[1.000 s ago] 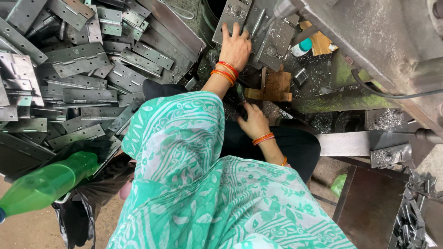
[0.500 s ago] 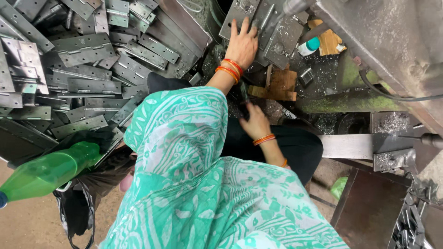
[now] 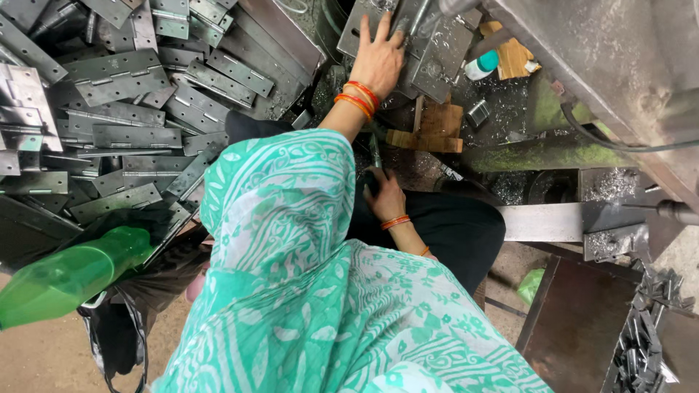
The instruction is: The person sits at a press machine and repeatedly picks metal plates from a bin, places them into the machine, and operates the press. The person then removes the processed plates and places them into a pile.
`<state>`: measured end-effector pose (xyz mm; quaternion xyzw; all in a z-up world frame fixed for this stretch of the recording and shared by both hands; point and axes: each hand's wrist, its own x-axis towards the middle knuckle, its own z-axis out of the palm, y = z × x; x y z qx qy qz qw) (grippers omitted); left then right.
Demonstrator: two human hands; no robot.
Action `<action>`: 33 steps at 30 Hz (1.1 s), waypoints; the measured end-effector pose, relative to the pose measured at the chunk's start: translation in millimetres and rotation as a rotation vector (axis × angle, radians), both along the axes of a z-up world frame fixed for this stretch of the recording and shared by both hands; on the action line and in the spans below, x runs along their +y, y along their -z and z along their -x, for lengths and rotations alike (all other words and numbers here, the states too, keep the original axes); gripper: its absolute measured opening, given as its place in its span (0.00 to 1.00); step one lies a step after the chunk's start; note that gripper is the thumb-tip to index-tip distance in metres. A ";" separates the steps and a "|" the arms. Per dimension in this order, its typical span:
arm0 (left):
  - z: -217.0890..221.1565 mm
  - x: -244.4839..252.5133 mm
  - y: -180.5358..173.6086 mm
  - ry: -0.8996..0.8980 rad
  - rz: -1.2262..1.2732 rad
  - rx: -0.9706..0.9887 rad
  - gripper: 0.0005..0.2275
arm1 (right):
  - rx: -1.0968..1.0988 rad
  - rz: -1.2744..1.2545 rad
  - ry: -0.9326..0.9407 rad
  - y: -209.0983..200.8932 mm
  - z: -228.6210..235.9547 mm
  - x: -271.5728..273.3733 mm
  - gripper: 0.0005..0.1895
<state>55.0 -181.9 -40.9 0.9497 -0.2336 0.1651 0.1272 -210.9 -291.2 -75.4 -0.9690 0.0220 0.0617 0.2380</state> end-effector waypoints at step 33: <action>-23.5 -1.8 -19.1 -0.062 -0.026 0.042 0.15 | 0.148 0.113 -0.070 -27.7 -36.3 -13.4 0.28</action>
